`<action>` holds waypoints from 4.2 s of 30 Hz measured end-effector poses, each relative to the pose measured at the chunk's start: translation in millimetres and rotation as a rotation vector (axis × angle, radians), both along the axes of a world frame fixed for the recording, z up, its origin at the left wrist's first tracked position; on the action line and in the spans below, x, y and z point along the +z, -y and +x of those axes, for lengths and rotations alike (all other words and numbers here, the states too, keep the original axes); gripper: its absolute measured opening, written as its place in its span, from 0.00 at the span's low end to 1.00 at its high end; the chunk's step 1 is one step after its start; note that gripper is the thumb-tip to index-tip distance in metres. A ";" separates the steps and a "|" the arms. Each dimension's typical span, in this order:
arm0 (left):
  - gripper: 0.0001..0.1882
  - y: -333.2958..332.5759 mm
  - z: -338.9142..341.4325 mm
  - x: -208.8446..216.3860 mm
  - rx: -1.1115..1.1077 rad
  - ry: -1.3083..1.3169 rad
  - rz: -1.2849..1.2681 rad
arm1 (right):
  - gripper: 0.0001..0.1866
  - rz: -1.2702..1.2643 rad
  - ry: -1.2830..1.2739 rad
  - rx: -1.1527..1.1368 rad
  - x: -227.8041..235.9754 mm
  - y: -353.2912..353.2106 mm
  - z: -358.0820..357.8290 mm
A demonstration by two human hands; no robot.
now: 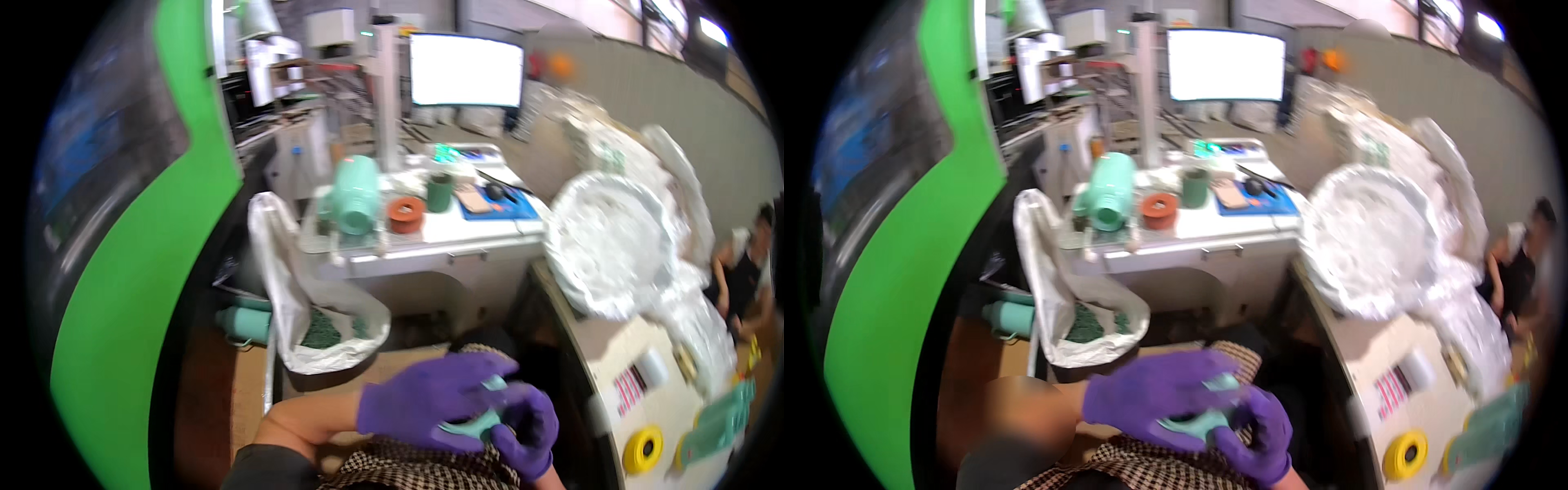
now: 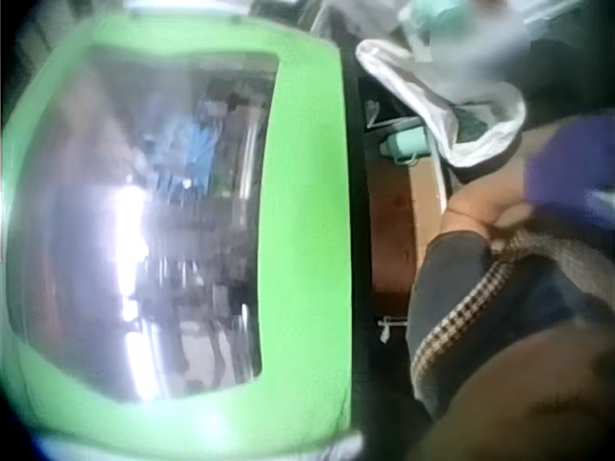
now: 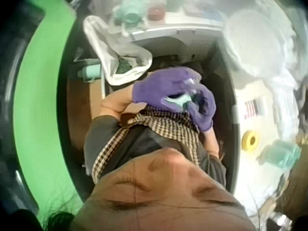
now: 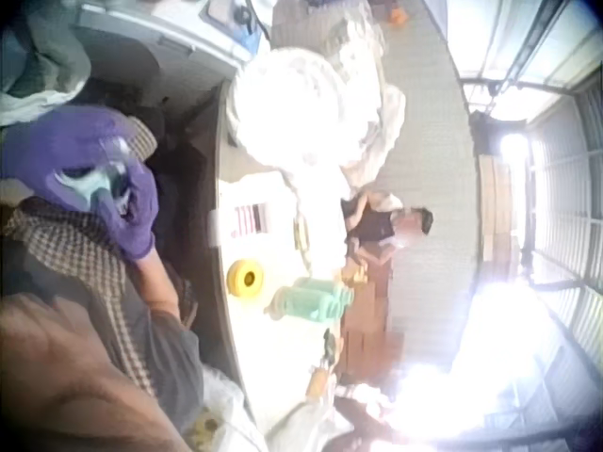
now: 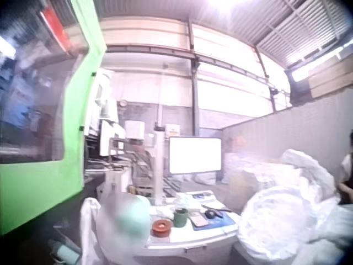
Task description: The person repeatedly picks up light green plastic pitchers from a nearby bin, applies a label to the side, and secures a yellow base onto the bottom. The completed units are placed on a white table to the right.
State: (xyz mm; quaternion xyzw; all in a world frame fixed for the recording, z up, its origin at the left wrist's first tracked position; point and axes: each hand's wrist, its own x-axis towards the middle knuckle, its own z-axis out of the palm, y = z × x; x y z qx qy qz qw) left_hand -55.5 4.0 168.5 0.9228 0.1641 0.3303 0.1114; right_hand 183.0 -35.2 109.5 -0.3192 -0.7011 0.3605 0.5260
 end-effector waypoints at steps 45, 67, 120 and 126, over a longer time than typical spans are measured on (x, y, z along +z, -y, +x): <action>0.17 11.4 16.3 -146.2 0.601 0.547 -0.620 | 0.38 -0.253 -0.306 -0.395 -88.1 -2.2 88.5; 0.37 -19.4 122.8 -69.9 -0.227 0.216 -0.412 | 0.73 0.225 0.223 -1.714 -110.3 135.5 269.5; 0.44 -347.2 98.0 -533.2 0.700 -0.794 -0.683 | 0.29 -0.369 0.995 -1.436 -166.6 21.6 377.2; 0.39 -396.2 116.0 -554.6 0.589 -0.855 -0.604 | 0.27 -0.404 0.894 -1.383 -175.8 28.9 389.5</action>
